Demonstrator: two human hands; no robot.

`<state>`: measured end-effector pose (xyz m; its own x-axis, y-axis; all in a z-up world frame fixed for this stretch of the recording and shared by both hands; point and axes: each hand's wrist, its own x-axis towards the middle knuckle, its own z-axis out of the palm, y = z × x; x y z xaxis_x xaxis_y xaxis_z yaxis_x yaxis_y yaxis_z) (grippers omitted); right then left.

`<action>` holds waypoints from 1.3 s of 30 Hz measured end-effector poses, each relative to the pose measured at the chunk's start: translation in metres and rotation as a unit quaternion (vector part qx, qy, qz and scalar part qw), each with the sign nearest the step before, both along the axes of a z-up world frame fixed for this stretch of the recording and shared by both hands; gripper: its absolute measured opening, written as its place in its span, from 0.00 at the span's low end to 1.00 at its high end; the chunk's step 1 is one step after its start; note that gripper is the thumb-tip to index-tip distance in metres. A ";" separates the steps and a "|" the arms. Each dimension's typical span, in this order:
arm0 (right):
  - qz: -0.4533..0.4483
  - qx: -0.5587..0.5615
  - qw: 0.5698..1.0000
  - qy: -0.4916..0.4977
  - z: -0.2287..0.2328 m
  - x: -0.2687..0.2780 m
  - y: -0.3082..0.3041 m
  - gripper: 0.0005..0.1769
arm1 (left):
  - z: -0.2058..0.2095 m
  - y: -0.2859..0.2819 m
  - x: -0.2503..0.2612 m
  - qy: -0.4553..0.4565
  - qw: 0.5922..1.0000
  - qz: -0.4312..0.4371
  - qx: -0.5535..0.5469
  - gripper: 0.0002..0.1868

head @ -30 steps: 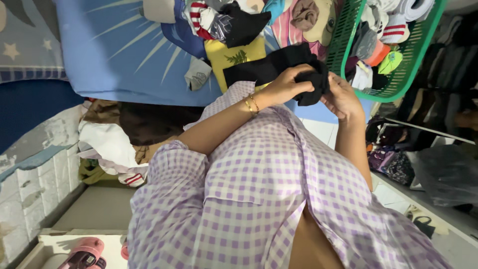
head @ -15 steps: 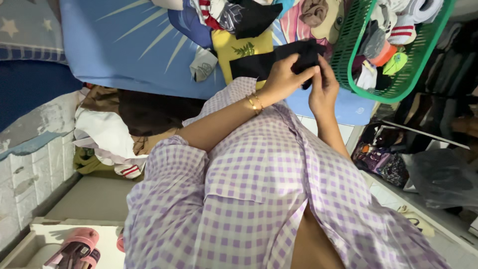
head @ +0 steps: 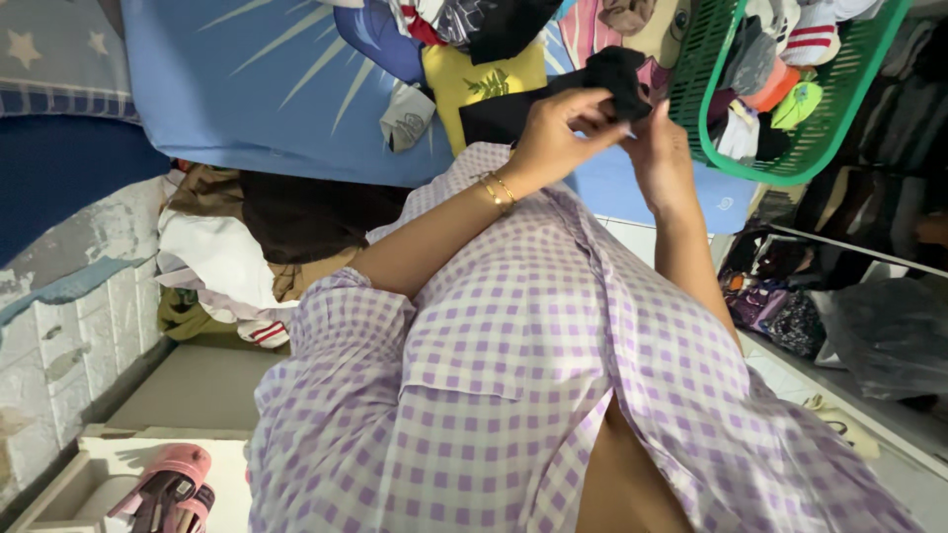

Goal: The person sorts socks by picking them from a bed and placing them into a green basket.

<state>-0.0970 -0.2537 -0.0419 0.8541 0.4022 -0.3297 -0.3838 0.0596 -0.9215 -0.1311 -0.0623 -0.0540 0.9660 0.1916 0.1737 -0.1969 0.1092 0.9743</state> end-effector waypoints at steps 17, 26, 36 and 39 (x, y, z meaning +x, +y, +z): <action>0.007 -0.004 0.998 -0.057 0.017 -0.001 0.054 0.12 | 0.009 0.051 0.011 0.142 0.982 -0.087 -0.094 0.12; -0.050 0.010 0.995 -0.084 -0.017 -0.006 0.051 0.18 | 0.044 0.047 0.006 -0.006 0.973 0.020 0.230 0.12; -0.193 0.150 0.967 0.065 -0.032 -0.007 0.022 0.09 | 0.025 0.032 -0.004 -0.090 0.961 -0.212 0.153 0.12; -0.251 0.200 0.900 0.296 -0.069 0.008 -0.014 0.15 | -0.001 0.017 -0.003 0.161 0.924 -0.331 -0.101 0.10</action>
<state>-0.0887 -0.2679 -0.1110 0.6844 0.2028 -0.7004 -0.6322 0.6436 -0.4314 -0.1344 -0.0457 -0.0546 0.8782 -0.4634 -0.1182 0.2756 0.2883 0.9170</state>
